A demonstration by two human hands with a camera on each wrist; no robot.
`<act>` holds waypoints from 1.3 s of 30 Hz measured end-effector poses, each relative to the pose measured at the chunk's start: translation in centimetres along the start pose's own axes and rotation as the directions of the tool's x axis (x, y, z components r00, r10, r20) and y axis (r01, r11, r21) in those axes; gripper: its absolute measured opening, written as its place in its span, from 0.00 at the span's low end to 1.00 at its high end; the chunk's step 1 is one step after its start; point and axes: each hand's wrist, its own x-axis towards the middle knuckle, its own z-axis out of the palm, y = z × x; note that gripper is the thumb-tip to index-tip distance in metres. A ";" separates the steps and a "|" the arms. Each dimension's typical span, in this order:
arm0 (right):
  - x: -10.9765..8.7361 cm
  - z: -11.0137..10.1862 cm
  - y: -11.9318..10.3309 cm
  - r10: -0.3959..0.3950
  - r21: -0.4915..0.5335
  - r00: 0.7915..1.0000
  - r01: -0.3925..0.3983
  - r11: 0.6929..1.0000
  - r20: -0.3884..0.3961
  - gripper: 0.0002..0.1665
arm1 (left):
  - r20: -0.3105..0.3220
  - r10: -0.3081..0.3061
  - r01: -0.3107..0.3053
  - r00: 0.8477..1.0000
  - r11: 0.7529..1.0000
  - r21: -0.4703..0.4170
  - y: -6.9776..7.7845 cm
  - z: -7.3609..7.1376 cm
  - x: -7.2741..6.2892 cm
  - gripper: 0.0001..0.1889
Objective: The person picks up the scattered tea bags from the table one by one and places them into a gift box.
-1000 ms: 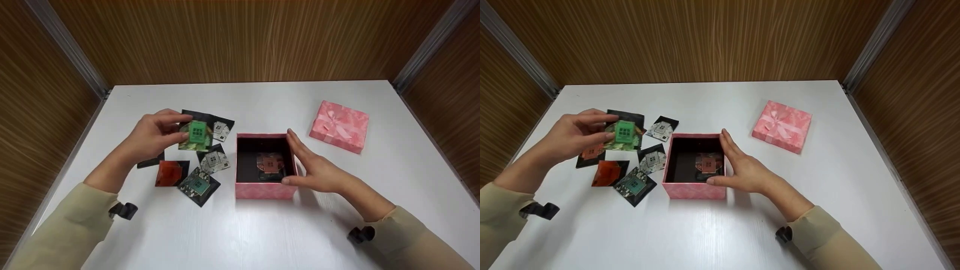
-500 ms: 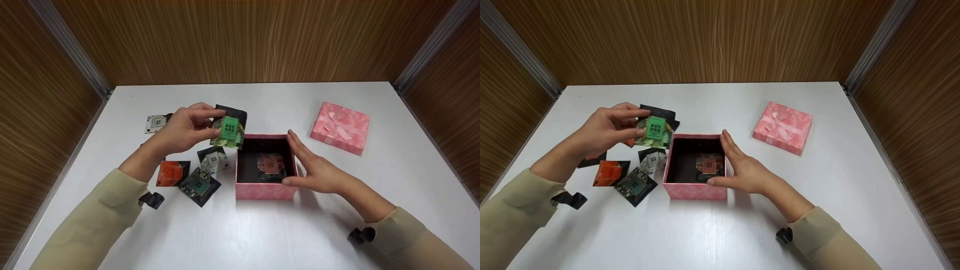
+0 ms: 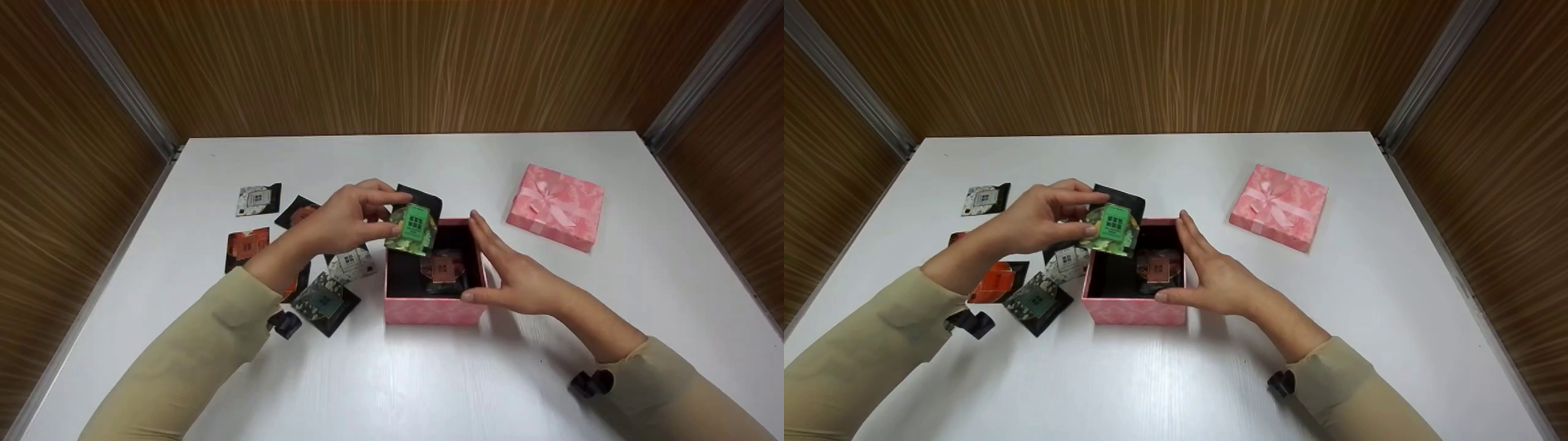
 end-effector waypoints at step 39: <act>0.0 0.0 0.1 0.011 0.013 1.000 -0.011 1.000 0.011 0.71 | 0.086 -0.088 0.061 0.992 0.960 0.275 -0.2 7.2 4.0 0.28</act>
